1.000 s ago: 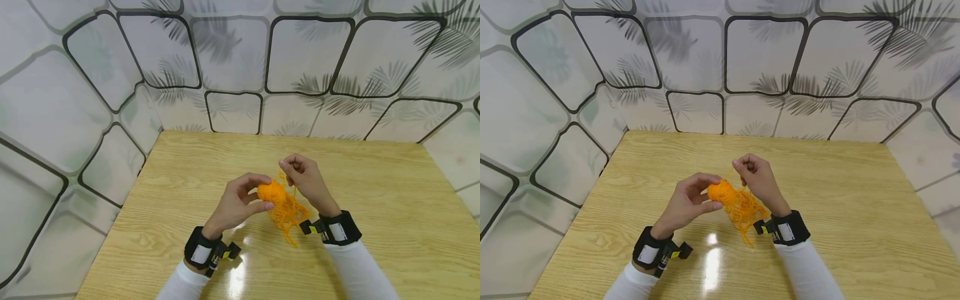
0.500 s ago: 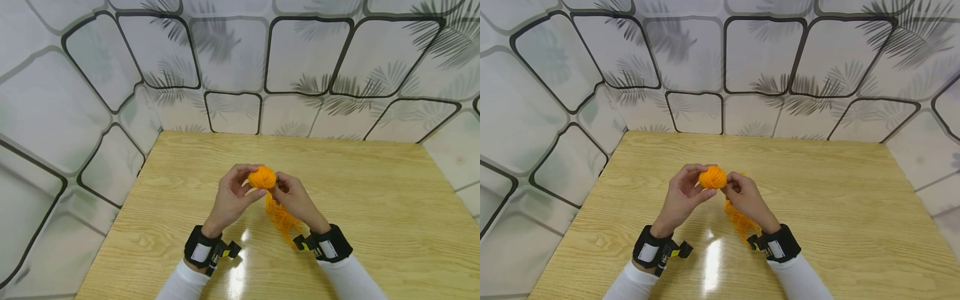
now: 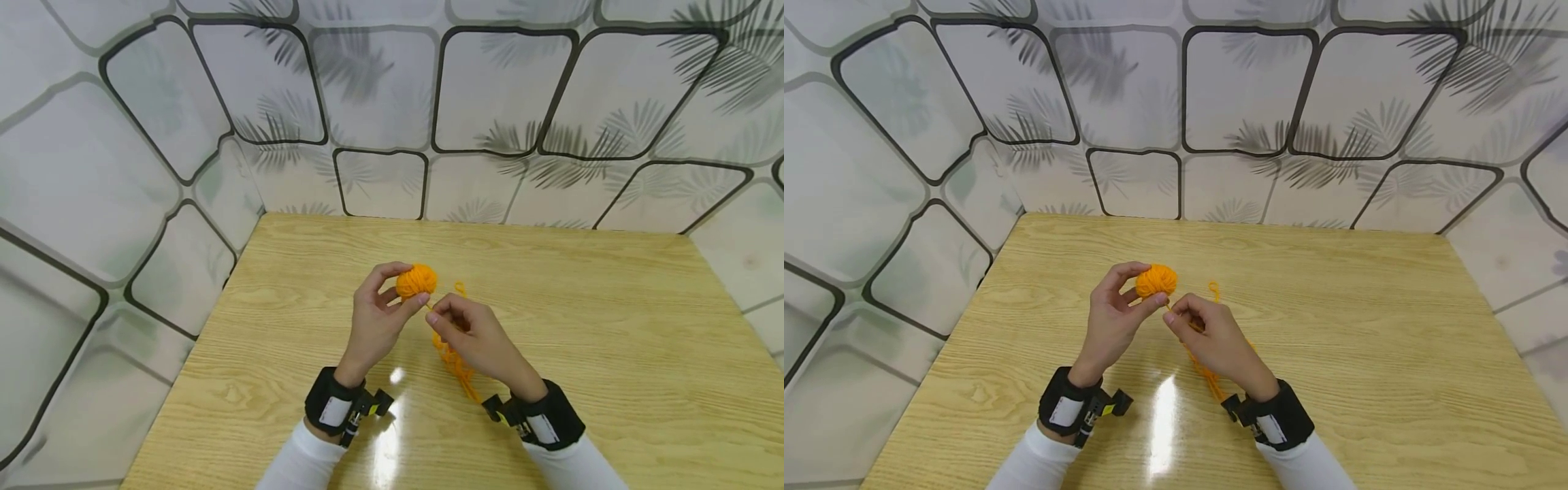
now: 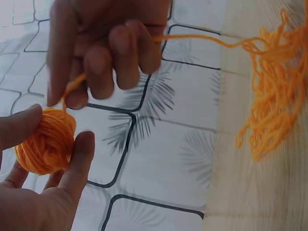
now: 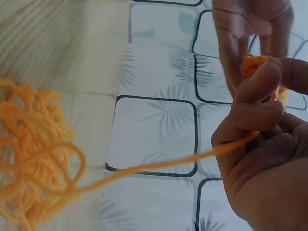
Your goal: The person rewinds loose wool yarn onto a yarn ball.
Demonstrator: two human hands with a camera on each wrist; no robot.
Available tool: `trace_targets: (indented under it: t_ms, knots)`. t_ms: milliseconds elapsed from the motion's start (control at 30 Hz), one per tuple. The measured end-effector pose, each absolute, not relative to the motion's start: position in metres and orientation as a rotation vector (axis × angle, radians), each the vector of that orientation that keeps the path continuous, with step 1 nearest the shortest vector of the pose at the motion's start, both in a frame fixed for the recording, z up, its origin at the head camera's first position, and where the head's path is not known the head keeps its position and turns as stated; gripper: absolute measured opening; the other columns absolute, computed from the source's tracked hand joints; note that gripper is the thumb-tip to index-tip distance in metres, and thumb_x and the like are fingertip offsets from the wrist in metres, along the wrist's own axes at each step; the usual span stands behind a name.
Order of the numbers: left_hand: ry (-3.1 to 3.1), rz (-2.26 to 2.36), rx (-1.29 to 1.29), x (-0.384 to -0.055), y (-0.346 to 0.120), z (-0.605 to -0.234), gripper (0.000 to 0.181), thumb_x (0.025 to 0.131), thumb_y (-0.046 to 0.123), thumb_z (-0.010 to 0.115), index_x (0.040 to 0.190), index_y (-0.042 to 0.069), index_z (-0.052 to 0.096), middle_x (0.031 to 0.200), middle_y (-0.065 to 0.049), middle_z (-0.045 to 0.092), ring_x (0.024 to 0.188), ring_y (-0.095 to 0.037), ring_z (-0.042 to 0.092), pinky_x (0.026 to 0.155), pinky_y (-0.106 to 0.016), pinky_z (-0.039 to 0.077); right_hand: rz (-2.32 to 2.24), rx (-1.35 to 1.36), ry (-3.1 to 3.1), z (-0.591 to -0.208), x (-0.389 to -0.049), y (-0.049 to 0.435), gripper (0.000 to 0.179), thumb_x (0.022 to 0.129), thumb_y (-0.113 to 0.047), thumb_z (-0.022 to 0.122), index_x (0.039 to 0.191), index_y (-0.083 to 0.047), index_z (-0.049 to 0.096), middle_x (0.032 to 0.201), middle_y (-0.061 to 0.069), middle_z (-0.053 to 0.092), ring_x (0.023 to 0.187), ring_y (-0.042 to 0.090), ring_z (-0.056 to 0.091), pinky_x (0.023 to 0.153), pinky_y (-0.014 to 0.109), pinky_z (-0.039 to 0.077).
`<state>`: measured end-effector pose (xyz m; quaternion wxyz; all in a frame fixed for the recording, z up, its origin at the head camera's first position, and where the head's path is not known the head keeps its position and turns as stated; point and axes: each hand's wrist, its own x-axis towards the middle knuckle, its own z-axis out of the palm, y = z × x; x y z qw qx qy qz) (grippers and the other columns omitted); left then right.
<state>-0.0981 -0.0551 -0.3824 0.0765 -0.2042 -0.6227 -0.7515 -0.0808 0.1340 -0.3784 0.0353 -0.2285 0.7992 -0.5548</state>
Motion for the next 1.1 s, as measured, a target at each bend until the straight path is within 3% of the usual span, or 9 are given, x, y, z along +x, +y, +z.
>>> trace_targets:
  t_ms: [167,433,667,900,1100]
  knots:
    - [-1.987,-2.186,-0.558,-0.100,-0.057,-0.388,0.038,0.091,-0.005,0.072,0.127,-0.002,0.060,0.128,-0.016,0.059,0.099,-0.030,0.064,0.077,-0.030,0.060,-1.702,-0.677,2.476,-0.375,-0.079,0.143,0.010,0.105,-0.015,0.059,0.099,-0.010,0.066,0.076,0.006,0.057,0.058,0.015,0.052,0.050,0.028,0.047]
    - [-2.183,-2.109,-0.510,-0.099,-0.060,-0.393,0.035,0.094,0.009,0.074,0.127,0.005,0.062,0.128,-0.010,0.058,0.101,-0.026,0.063,0.088,-0.033,0.058,-1.759,-0.679,2.465,-0.362,-0.081,0.158,0.010,0.105,-0.010,0.058,0.100,-0.005,0.065,0.073,0.007,0.054,0.057,0.021,0.050,0.050,0.029,0.046]
    - [-2.332,-2.005,-0.596,-0.097,-0.062,-0.396,0.042,0.090,0.015,0.081,0.127,0.009,0.062,0.129,-0.007,0.058,0.108,-0.022,0.060,0.097,-0.038,0.054,-1.778,-0.673,2.530,-0.349,-0.085,0.167,0.009,0.104,-0.009,0.058,0.099,-0.003,0.063,0.070,0.009,0.054,0.056,0.020,0.050,0.050,0.029,0.047]
    - [-2.426,-1.979,-0.673,-0.093,-0.063,-0.393,0.044,0.085,0.009,0.084,0.124,0.010,0.064,0.129,-0.005,0.059,0.110,-0.019,0.059,0.096,-0.041,0.054,-1.849,-0.609,2.551,-0.334,-0.092,0.172,0.012,0.104,-0.012,0.059,0.100,-0.001,0.062,0.070,0.010,0.053,0.057,0.024,0.050,0.049,0.030,0.044]
    - [-2.419,-2.010,-0.825,-0.090,-0.062,-0.393,0.036,0.088,0.002,0.079,0.121,0.008,0.066,0.128,-0.006,0.062,0.104,-0.020,0.060,0.090,-0.050,0.056,-1.961,-0.566,2.530,-0.326,-0.102,0.172,0.015,0.105,-0.014,0.058,0.100,0.000,0.062,0.068,0.010,0.052,0.057,0.025,0.048,0.050,0.029,0.044]
